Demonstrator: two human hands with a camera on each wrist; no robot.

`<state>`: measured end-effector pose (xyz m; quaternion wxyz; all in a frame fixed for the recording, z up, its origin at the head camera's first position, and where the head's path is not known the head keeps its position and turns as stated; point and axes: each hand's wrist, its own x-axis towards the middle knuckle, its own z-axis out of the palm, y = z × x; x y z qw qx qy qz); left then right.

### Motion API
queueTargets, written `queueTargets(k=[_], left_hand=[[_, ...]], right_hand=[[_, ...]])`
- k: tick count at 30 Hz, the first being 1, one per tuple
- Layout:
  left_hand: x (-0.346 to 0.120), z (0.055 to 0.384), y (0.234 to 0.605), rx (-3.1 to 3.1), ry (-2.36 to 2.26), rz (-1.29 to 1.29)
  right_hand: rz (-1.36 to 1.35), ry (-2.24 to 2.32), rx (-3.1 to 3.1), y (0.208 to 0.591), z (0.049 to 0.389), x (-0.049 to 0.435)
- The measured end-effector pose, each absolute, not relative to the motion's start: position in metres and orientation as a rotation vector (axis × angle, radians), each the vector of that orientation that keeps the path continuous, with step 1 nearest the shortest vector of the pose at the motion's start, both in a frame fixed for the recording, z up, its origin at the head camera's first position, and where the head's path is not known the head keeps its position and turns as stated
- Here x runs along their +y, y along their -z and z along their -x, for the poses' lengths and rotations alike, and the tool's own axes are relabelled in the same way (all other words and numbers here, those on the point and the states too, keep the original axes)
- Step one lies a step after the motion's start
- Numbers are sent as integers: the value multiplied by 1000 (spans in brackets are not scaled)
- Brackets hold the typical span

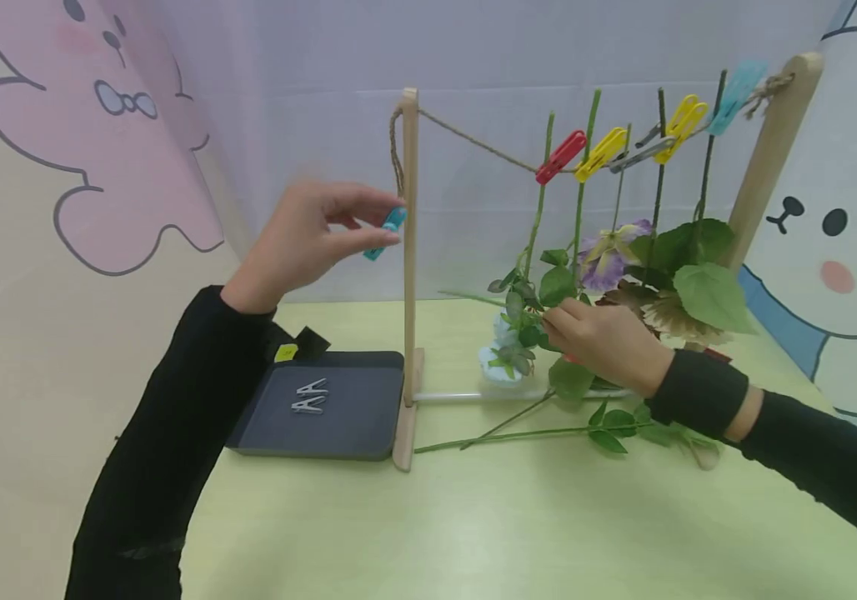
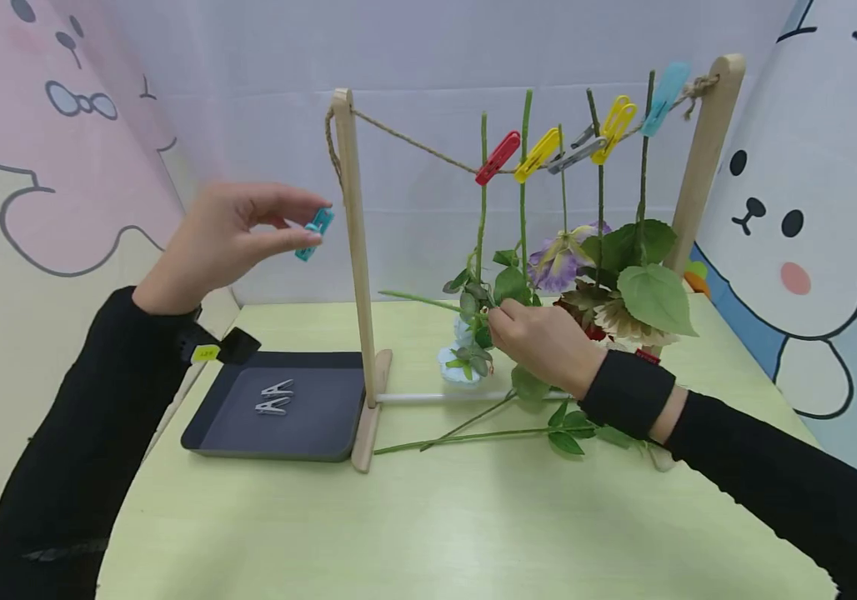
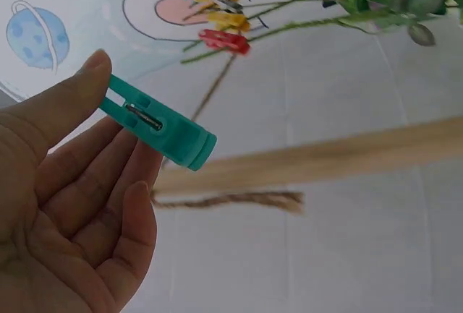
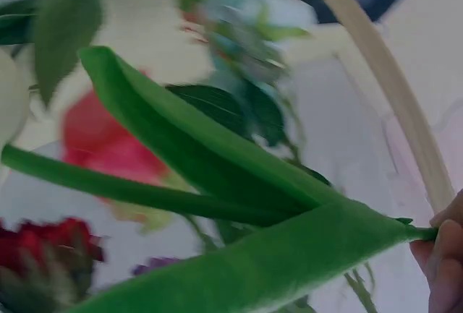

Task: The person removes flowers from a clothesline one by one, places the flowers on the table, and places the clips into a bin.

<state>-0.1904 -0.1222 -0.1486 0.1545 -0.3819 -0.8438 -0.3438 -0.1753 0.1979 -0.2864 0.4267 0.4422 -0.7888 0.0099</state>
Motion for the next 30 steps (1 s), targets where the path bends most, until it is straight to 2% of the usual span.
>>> queueTargets(k=[7,15,22,30], left_hand=[[-166,217,207,-2577,847,906],[-187,251,287,-2909,559,847],[-188,264,339,-3136,288,912],[-229,263,388,-3282,-9,756]], right_hand=[[-1196,107,-1971,338,174,225],[-1222,169,-1973,389,198,242],[-1228,163,-2009,410,208,246],[-1302,194,-2033,424,199,236]])
